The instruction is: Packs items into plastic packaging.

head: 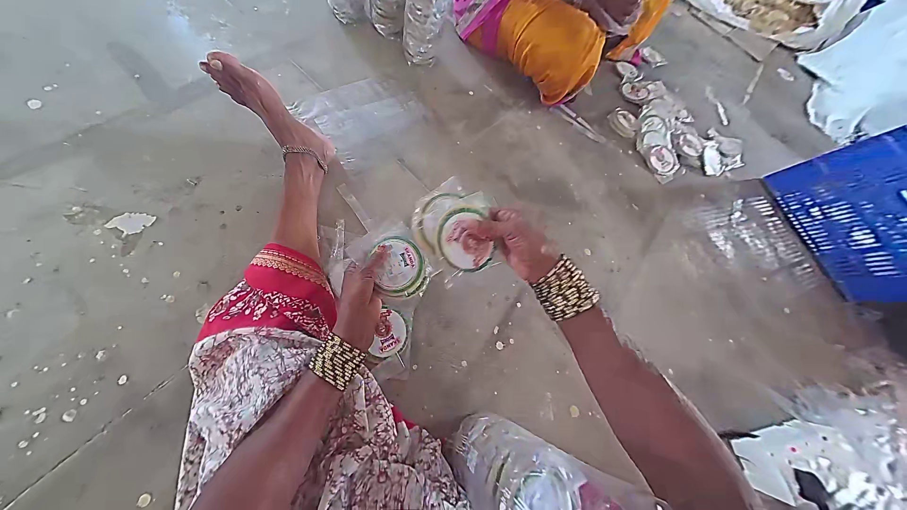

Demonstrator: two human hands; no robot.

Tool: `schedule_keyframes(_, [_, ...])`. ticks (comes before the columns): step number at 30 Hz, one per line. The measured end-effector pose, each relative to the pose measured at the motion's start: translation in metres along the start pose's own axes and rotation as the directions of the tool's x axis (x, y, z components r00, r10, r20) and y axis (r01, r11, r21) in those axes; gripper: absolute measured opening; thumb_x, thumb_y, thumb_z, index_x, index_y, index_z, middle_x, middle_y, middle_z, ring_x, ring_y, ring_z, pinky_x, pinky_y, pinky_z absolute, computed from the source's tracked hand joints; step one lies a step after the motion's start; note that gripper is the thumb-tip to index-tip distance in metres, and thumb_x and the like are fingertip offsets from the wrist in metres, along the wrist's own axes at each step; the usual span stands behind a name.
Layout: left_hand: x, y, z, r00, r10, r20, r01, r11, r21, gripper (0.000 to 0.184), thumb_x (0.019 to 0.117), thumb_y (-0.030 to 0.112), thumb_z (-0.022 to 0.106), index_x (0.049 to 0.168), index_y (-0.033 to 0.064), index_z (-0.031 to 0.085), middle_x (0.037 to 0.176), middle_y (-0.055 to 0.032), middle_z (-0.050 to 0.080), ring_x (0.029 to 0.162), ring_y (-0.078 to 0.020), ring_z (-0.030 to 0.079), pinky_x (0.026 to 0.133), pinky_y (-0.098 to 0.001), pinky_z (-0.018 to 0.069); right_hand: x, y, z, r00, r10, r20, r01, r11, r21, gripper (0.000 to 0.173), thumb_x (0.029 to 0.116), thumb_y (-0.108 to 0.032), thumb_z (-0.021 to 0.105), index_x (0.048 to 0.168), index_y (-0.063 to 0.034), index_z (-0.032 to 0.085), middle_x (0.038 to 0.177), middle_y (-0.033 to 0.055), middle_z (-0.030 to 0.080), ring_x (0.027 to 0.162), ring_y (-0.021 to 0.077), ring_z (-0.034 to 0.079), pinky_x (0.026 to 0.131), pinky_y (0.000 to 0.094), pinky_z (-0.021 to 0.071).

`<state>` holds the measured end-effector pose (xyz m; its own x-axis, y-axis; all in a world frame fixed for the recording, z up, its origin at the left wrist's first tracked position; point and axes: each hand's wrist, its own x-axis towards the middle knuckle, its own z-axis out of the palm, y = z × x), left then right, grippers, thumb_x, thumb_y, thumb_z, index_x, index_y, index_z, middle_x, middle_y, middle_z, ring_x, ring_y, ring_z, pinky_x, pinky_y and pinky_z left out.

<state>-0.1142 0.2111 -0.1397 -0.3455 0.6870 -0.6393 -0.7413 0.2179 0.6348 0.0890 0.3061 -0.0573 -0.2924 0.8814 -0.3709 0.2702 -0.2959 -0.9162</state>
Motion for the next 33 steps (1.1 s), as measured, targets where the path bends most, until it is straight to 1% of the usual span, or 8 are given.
schedule_keyframes(5, [-0.015,-0.019,0.003,0.995,-0.072,0.072,0.072,0.997,0.002,0.059,0.1097,0.05,0.027,0.136,0.0047,0.054,0.121,-0.0135,0.066,0.109,-0.0209,0.066,0.091,-0.0414,0.0555,-0.008,0.031,0.053,0.954,0.174,0.243,-0.144,0.98,-0.135,0.042,0.0884,-0.009,0.078,0.124,-0.0009,0.058,0.105,0.0083,0.071,0.091,0.0119,0.07,0.079,0.0282,0.0584])
schedule_keyframes(10, [-0.053,0.019,0.018,0.941,0.135,0.309,-0.218,0.943,0.252,0.066,0.1105,0.042,0.006,0.144,0.0034,0.048,0.135,-0.0129,0.059,0.122,-0.0154,0.058,0.104,-0.0331,0.0462,-0.015,0.061,0.046,0.967,-0.212,0.143,0.224,0.972,-0.071,0.06,0.07,-0.007,0.088,0.122,0.0038,0.061,0.111,0.007,0.073,0.104,0.0077,0.07,0.096,0.0264,0.0574])
schedule_keyframes(16, [-0.132,0.104,0.082,0.952,-0.265,0.152,0.052,0.631,0.774,0.042,0.1108,0.006,0.032,0.148,-0.0123,0.039,0.151,-0.0252,0.047,0.141,-0.026,0.046,0.116,-0.0322,0.0338,-0.011,0.106,0.025,0.948,-0.282,0.148,0.317,0.877,-0.362,0.056,0.0753,-0.02,0.086,0.124,0.0024,0.067,0.121,0.0121,0.07,0.115,0.0134,0.064,0.105,0.0324,0.0489])
schedule_keyframes(20, [-0.015,-0.043,-0.002,0.768,0.13,0.627,-0.486,0.756,0.438,0.101,0.085,0.043,0.076,0.154,-0.0079,0.023,0.147,-0.0218,0.049,0.133,-0.0183,0.052,0.111,-0.0305,0.0447,-0.006,0.099,0.015,0.978,-0.196,0.075,0.21,0.93,-0.303,0.056,0.0765,-0.019,0.088,0.122,0.0048,0.065,0.114,0.0091,0.073,0.109,0.0068,0.067,0.101,0.0254,0.053])
schedule_keyframes(24, [-0.021,-0.044,0.0,0.908,0.022,0.418,-0.172,0.93,0.325,0.059,0.0846,-0.004,0.07,0.138,-0.0048,0.047,0.119,-0.0106,0.066,0.105,-0.0103,0.066,0.094,-0.0266,0.0555,-0.005,0.069,0.004,0.965,-0.01,0.262,0.057,0.984,-0.17,0.019,0.1043,-0.015,0.054,0.105,0.0016,0.064,0.088,-0.0026,0.066,0.081,0.0003,0.063,0.078,0.0213,0.0534])
schedule_keyframes(26, [-0.026,-0.04,0.002,0.955,-0.078,0.286,0.014,0.975,0.22,0.05,0.0903,-0.007,0.063,0.137,-0.0035,0.047,0.115,-0.0116,0.065,0.099,-0.0134,0.066,0.087,-0.0288,0.0568,0.006,0.05,0.001,0.978,0.024,0.207,0.022,0.975,-0.22,0.04,0.1126,-0.022,0.033,0.107,0.0042,0.062,0.085,0.002,0.065,0.076,0.0062,0.064,0.073,0.0255,0.0555])
schedule_keyframes(29, [-0.021,-0.042,0.001,0.965,-0.119,0.234,0.104,0.992,0.078,0.043,0.0942,-0.004,0.058,0.135,-0.0011,0.045,0.105,-0.0114,0.066,0.09,-0.0157,0.068,0.08,-0.0312,0.0597,0.053,0.046,-0.018,0.976,-0.208,0.065,0.203,0.761,-0.617,0.038,0.1055,-0.031,0.057,0.124,0.0007,0.066,0.119,0.0183,0.07,0.11,0.029,0.066,0.098,0.0498,0.0513])
schedule_keyframes(33, [-0.021,-0.039,0.004,0.963,-0.122,0.24,0.12,0.993,0.022,0.032,0.0977,-0.001,0.054,0.129,0.0006,0.048,0.095,-0.0082,0.068,0.083,-0.0132,0.069,0.076,-0.0285,0.0604,0.105,0.062,-0.037,0.993,0.007,0.121,0.11,0.367,-0.924,0.111,0.0747,-0.063,0.083,0.162,-0.017,0.032,0.167,0.0223,0.024,0.154,0.0458,0.019,0.111,0.075,0.0273])
